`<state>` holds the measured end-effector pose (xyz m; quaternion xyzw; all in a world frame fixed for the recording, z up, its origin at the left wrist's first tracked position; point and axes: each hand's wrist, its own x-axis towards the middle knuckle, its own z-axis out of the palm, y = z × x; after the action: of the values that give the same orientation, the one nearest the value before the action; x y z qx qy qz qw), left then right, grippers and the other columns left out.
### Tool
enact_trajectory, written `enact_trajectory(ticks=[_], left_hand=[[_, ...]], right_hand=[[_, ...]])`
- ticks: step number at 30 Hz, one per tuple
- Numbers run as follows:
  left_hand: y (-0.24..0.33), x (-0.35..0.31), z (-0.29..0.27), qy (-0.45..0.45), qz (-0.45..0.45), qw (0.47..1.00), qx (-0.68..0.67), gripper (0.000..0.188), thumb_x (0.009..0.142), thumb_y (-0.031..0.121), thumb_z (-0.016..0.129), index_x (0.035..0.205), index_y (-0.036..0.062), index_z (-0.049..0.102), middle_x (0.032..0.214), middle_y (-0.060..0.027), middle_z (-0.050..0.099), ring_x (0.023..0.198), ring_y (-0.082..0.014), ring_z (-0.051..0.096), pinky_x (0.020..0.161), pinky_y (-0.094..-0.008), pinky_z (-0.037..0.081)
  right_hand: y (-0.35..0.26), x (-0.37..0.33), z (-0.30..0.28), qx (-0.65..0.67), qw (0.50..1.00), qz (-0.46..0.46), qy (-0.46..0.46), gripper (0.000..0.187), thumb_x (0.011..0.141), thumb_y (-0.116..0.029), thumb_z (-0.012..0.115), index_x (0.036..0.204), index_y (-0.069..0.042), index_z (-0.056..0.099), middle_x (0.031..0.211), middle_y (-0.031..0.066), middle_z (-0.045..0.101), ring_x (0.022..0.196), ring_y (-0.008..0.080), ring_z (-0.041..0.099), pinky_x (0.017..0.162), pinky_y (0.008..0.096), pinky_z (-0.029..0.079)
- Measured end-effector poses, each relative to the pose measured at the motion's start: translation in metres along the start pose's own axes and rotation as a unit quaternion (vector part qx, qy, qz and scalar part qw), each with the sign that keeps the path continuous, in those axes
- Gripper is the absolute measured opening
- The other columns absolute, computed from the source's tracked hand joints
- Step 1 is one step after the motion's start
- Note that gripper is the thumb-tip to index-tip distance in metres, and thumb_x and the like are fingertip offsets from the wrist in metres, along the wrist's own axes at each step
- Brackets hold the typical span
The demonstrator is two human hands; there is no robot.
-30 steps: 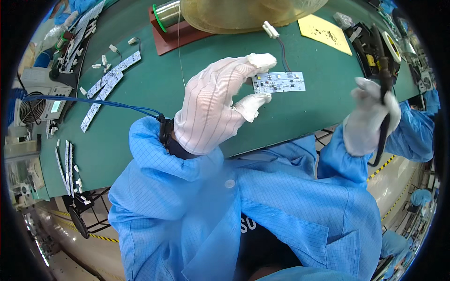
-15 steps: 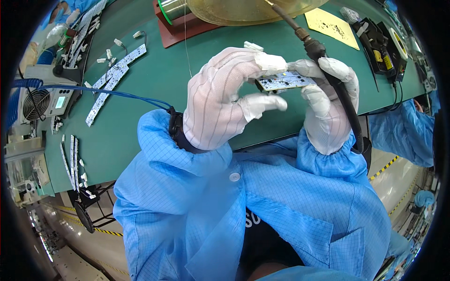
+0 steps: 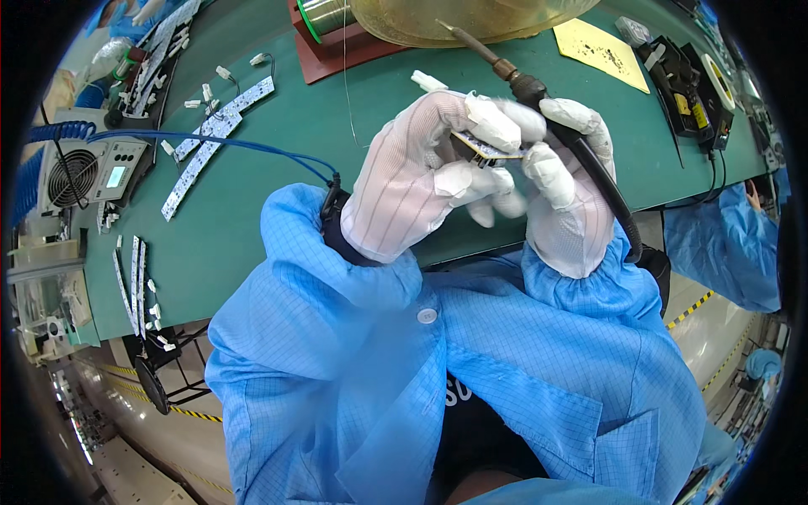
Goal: The person solders components onto circuit boards using a soldering iron, holds and turns over an assembled strip of LED boards, and places it onto the workbench.
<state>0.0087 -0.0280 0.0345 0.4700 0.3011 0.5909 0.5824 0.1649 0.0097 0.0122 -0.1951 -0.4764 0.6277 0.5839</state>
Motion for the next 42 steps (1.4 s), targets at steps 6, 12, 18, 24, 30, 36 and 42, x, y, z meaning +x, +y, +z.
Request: enact_trajectory(ticks=[6,12,18,24,30,36,42], left_hand=[[-0.020,0.008,-0.017,-0.087,0.169,0.982,0.001,0.023,0.084,0.009,0.061,0.100,-0.0024,0.050,0.105,-0.0206,0.057,0.086,-0.0227,0.063,0.074,-0.0312,0.054],[-0.014,0.013,-0.017,-0.076,0.212,0.974,0.028,0.014,0.082,0.001,0.058,0.094,-0.0024,0.055,0.096,-0.0293,0.060,0.079,-0.0380,0.065,0.054,-0.0318,0.059],[-0.009,0.007,-0.020,-0.078,0.156,0.982,0.069,0.021,0.082,0.002,0.061,0.095,0.0042,0.044,0.100,-0.0194,0.062,0.087,-0.0227,0.064,0.070,-0.0312,0.056],[-0.021,0.011,-0.021,-0.058,0.230,0.954,0.184,0.011,0.075,-0.002,0.062,0.086,0.0013,0.062,0.093,-0.0266,0.062,0.083,-0.0344,0.065,0.063,-0.0362,0.059],[-0.017,0.006,-0.022,-0.072,0.091,0.988,0.101,0.019,0.071,-0.004,0.066,0.089,-0.0029,0.063,0.095,-0.0229,0.063,0.086,-0.0331,0.065,0.069,-0.0377,0.058],[-0.011,0.004,-0.017,-0.051,0.027,0.994,0.095,0.014,0.077,-0.001,0.059,0.090,-0.0065,0.062,0.096,-0.0251,0.062,0.088,-0.0329,0.064,0.069,-0.0348,0.059],[-0.015,0.005,-0.017,-0.060,0.065,0.980,0.179,0.017,0.075,-0.004,0.061,0.091,-0.0091,0.061,0.096,-0.0250,0.062,0.088,-0.0321,0.064,0.070,-0.0352,0.059]], right_hand=[[-0.007,0.018,-0.019,-0.145,0.968,-0.202,0.014,0.034,0.091,-0.018,0.050,0.118,0.003,0.046,0.094,0.0201,0.062,0.089,0.0263,0.061,0.086,0.0384,0.047],[-0.056,0.011,-0.080,-0.102,0.915,-0.321,-0.222,0.065,0.085,-0.060,0.041,0.122,-0.008,0.054,0.115,0.0225,0.056,0.115,0.0356,0.046,0.100,0.0618,0.027],[-0.066,-0.002,-0.080,-0.134,0.939,-0.200,-0.244,0.046,0.087,-0.054,0.044,0.104,-0.018,0.066,0.090,0.0129,0.064,0.085,0.0229,0.052,0.106,0.0567,0.012],[-0.058,0.001,-0.072,-0.134,0.945,-0.213,-0.209,0.053,0.090,-0.053,0.040,0.090,-0.008,0.067,0.072,0.0039,0.062,0.070,0.0199,0.052,0.097,0.0567,0.024],[-0.077,0.017,-0.071,-0.146,0.962,-0.150,-0.173,0.065,0.093,-0.053,0.029,0.083,0.000,0.066,0.057,0.0070,0.055,0.048,0.0128,0.046,0.095,0.0481,0.036],[-0.092,0.021,-0.072,-0.247,0.937,-0.106,-0.223,0.069,0.094,-0.053,0.025,0.081,0.003,0.063,0.057,0.0095,0.058,0.043,0.0130,0.048,0.095,0.0481,0.037],[-0.084,0.025,-0.074,-0.238,0.930,-0.156,-0.232,0.069,0.093,-0.055,0.024,0.084,0.002,0.062,0.067,0.0124,0.063,0.044,0.0140,0.050,0.095,0.0483,0.037]])
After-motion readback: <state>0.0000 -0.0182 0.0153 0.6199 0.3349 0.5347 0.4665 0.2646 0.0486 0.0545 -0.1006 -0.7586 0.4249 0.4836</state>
